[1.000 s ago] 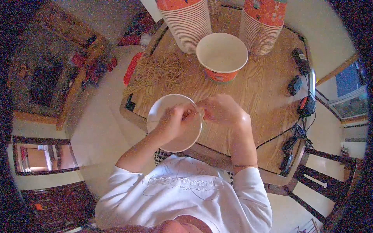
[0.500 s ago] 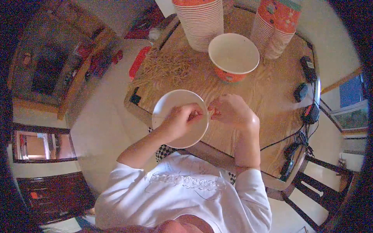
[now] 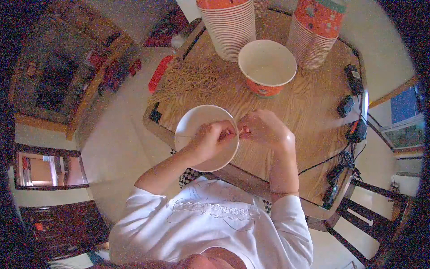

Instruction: Tying a piece of string around the rim of a paper cup for craft preparation.

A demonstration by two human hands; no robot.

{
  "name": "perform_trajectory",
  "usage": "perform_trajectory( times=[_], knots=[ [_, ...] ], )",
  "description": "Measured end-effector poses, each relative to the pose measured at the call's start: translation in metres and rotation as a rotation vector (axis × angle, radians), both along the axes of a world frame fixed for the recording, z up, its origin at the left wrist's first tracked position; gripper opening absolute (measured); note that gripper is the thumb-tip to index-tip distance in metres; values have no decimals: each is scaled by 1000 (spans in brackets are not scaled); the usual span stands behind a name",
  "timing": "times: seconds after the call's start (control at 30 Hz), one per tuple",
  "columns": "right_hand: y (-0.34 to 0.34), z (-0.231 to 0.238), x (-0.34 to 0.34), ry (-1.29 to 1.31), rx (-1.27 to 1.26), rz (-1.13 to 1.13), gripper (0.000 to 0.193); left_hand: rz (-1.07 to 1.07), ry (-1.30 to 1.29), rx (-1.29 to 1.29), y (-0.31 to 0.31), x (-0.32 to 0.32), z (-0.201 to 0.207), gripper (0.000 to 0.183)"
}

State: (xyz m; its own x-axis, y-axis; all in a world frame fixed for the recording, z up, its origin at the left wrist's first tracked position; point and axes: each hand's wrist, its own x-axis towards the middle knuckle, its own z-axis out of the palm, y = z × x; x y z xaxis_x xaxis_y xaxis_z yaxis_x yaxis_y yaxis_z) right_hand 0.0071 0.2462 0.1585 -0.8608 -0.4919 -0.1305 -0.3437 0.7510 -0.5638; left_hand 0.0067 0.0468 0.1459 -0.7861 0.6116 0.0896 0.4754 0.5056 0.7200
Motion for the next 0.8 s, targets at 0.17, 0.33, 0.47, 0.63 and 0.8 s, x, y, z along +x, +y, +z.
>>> perform_trajectory(
  times=[0.17,0.33,0.47,0.63,0.8],
  knots=[
    [3,-3,-4,7,53,52,11,-6,-5,-3,3,-1,2,6],
    [0,8,-7,10,8,55,8,98,265,-159,4,3,15,12],
    [2,3,-5,79,50,7,6,-18,450,-146,2,-14,20,15],
    [5,3,-4,139,27,-39,9,-90,312,-442,3,-25,30,23],
    [7,4,-1,157,17,-80,10,-99,246,-229,-9,-24,20,15]
  ],
)
